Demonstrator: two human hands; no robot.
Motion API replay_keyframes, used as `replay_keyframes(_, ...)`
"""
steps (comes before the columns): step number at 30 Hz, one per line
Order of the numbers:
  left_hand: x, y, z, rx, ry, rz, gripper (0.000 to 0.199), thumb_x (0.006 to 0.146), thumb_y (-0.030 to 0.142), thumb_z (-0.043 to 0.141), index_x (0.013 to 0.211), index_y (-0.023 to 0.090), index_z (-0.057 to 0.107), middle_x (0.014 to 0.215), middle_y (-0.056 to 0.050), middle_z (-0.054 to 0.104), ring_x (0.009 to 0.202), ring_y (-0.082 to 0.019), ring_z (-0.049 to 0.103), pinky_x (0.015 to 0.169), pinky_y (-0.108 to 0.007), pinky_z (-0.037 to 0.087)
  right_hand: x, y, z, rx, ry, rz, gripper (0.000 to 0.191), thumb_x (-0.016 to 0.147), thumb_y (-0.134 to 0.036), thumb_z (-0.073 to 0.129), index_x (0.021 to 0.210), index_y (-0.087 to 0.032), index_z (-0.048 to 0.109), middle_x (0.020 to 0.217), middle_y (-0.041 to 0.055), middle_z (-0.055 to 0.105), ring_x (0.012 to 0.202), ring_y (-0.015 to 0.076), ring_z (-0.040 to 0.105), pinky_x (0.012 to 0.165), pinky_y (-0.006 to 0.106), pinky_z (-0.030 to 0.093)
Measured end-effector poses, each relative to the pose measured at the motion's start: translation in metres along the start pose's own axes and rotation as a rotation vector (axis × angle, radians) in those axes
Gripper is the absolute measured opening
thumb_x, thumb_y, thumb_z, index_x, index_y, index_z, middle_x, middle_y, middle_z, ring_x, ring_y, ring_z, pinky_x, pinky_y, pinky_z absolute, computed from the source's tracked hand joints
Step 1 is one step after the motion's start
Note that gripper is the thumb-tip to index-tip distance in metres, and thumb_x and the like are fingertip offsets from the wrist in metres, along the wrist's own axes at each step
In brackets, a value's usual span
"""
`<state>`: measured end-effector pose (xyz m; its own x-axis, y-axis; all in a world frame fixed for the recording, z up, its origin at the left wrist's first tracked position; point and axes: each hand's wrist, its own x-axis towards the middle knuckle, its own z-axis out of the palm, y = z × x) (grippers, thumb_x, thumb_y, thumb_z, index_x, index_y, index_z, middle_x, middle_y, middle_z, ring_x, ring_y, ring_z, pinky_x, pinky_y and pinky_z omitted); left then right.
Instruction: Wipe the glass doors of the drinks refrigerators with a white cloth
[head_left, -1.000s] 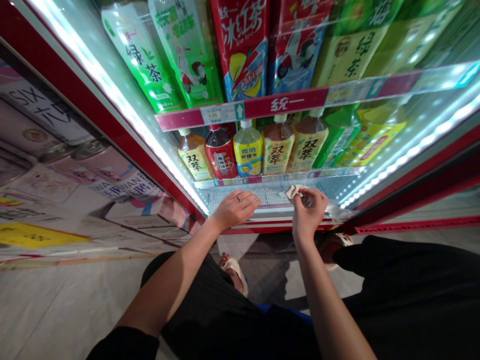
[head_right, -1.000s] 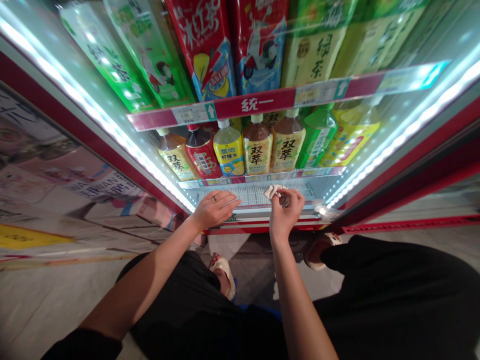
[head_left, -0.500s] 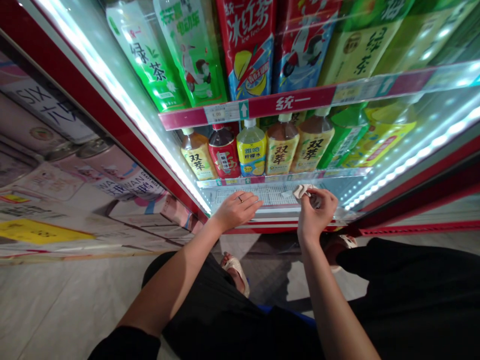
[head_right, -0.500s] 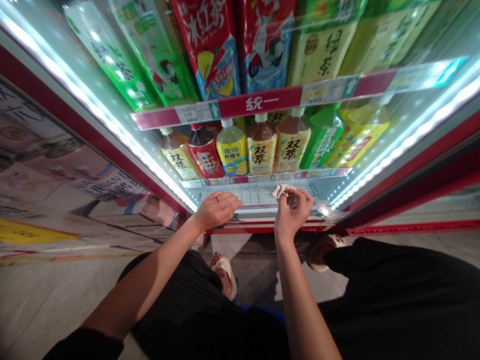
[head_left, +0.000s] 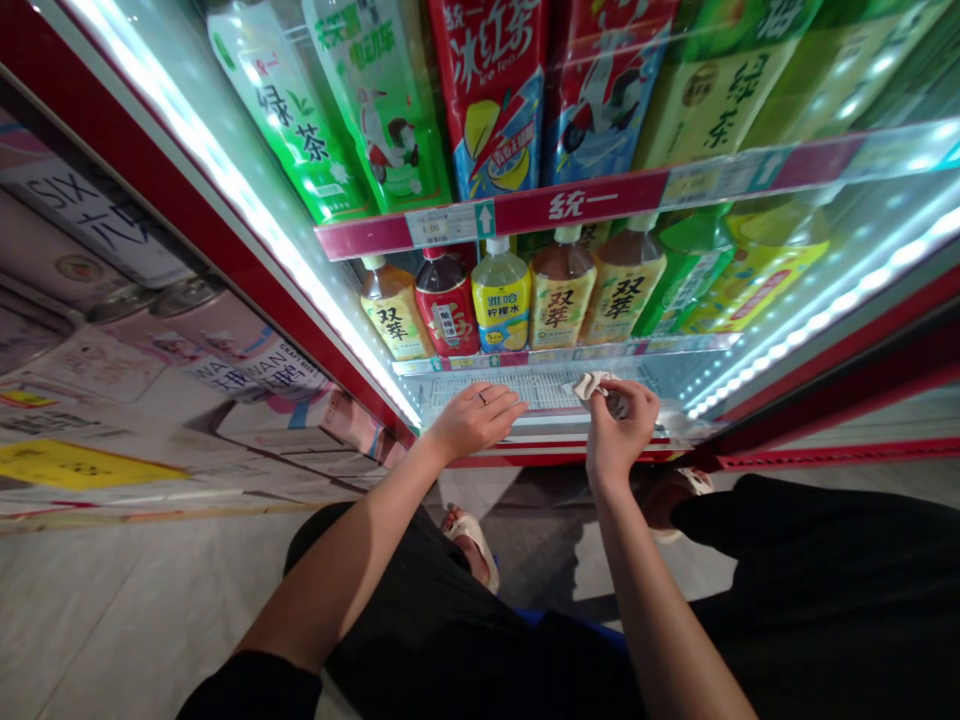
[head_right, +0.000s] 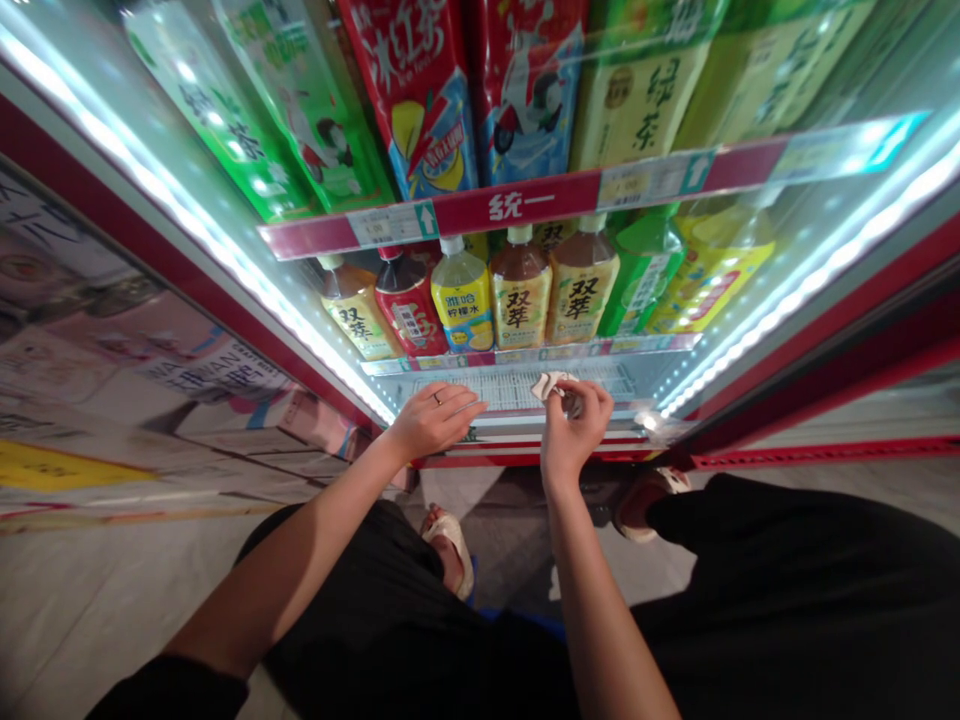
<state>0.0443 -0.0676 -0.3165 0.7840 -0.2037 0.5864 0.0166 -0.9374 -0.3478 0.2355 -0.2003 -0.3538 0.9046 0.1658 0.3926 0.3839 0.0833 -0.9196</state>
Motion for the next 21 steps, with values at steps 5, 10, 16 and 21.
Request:
replay_keyframes(5, 0.0027, 0.0006, -0.0031, -0.001, 0.017, 0.0, 0.023, 0.102, 0.016, 0.058, 0.121, 0.015, 0.071, 0.108, -0.005, 0.082, 0.102, -0.019, 0.075, 0.095, -0.034, 0.057, 0.0046, 0.0022, -0.0009, -0.034, 0.034, 0.022, 0.014, 0.077, -0.03, 0.07, 0.089, -0.023, 0.071, 0.103, 0.0071, 0.06, 0.106, 0.0243, 0.061, 0.1, 0.045, 0.053)
replay_keyframes(10, 0.0033, 0.0013, -0.0015, 0.003, 0.008, 0.009, 0.024, 0.102, 0.016, 0.059, 0.123, 0.015, 0.07, 0.108, -0.005, 0.081, 0.102, -0.019, 0.075, 0.096, -0.033, 0.057, -0.0012, 0.0012, -0.0014, -0.075, -0.069, 0.04, 0.011, 0.08, -0.029, 0.068, 0.089, -0.023, 0.069, 0.103, 0.0073, 0.06, 0.106, 0.0237, 0.06, 0.099, 0.043, 0.053)
replay_keyframes(16, -0.0012, 0.0012, 0.0023, -0.001, -0.052, 0.0, 0.025, 0.103, 0.017, 0.057, 0.124, 0.017, 0.07, 0.112, -0.005, 0.082, 0.105, -0.019, 0.075, 0.097, -0.034, 0.057, 0.0001, 0.0032, -0.0024, -0.037, -0.029, 0.022, 0.014, 0.079, -0.031, 0.07, 0.09, -0.022, 0.072, 0.104, 0.0073, 0.061, 0.104, 0.0232, 0.061, 0.097, 0.043, 0.054)
replay_keyframes(21, -0.0024, 0.0013, 0.003, -0.012, -0.049, 0.0, 0.023, 0.102, 0.016, 0.058, 0.122, 0.016, 0.07, 0.107, -0.005, 0.082, 0.1, -0.018, 0.075, 0.093, -0.034, 0.058, 0.0048, 0.006, -0.0033, -0.024, 0.023, 0.014, 0.015, 0.078, -0.031, 0.07, 0.089, -0.022, 0.072, 0.103, 0.0071, 0.061, 0.107, 0.0243, 0.062, 0.099, 0.044, 0.053)
